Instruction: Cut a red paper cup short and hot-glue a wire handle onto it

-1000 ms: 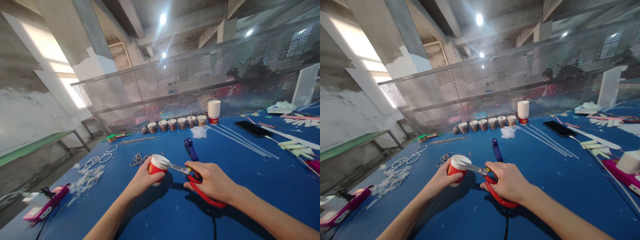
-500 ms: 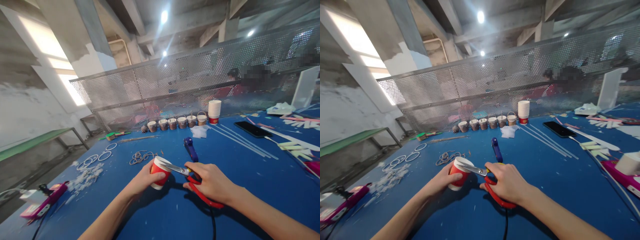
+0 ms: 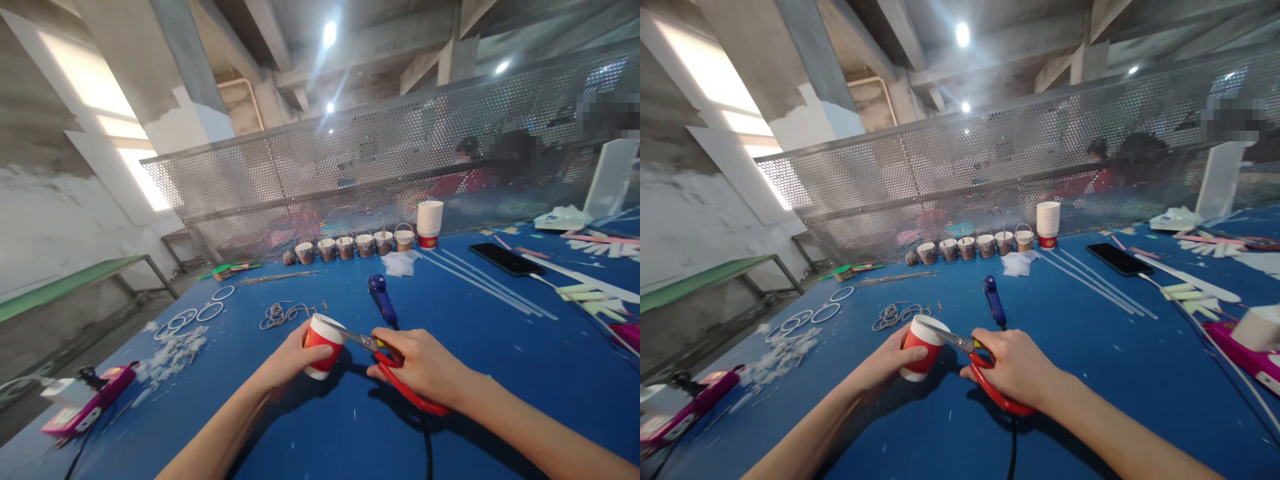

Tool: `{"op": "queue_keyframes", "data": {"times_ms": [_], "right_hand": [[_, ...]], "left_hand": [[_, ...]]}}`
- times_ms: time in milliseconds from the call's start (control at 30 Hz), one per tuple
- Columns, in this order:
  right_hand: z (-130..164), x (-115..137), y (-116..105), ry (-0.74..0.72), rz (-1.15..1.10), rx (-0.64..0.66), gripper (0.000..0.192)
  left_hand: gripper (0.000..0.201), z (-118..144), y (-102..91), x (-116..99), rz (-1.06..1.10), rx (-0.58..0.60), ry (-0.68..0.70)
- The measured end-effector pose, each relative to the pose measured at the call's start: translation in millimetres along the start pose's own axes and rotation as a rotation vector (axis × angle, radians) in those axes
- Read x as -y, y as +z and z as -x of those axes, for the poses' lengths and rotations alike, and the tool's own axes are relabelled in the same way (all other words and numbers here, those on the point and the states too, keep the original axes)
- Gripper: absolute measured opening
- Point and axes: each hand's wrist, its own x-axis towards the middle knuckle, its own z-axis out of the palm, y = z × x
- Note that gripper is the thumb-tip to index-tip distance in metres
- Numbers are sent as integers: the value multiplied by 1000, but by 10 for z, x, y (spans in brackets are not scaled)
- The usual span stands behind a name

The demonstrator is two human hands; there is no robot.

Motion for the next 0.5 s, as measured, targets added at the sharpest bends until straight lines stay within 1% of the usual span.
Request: {"op": "queue_keyframes", "data": {"times_ms": [100,200,300,400,500], "right_hand": [[-1,21,-20,18,6,-15,30],[5,34,-28,24,52,-34,40],[14,30,-13,35,105,-39,45],[14,22,9,39,129,-49,42],[7,20,26,26,144,-81,38]], "left_hand": [[46,2,26,-27,-96,-79,24],[45,6,71,-47,-176,-144,61],[45,16,121,-66,-165,-160,51],[47,27,158,-77,-155,-159,21],[48,29,168,-59,-212,-159,39]]}}
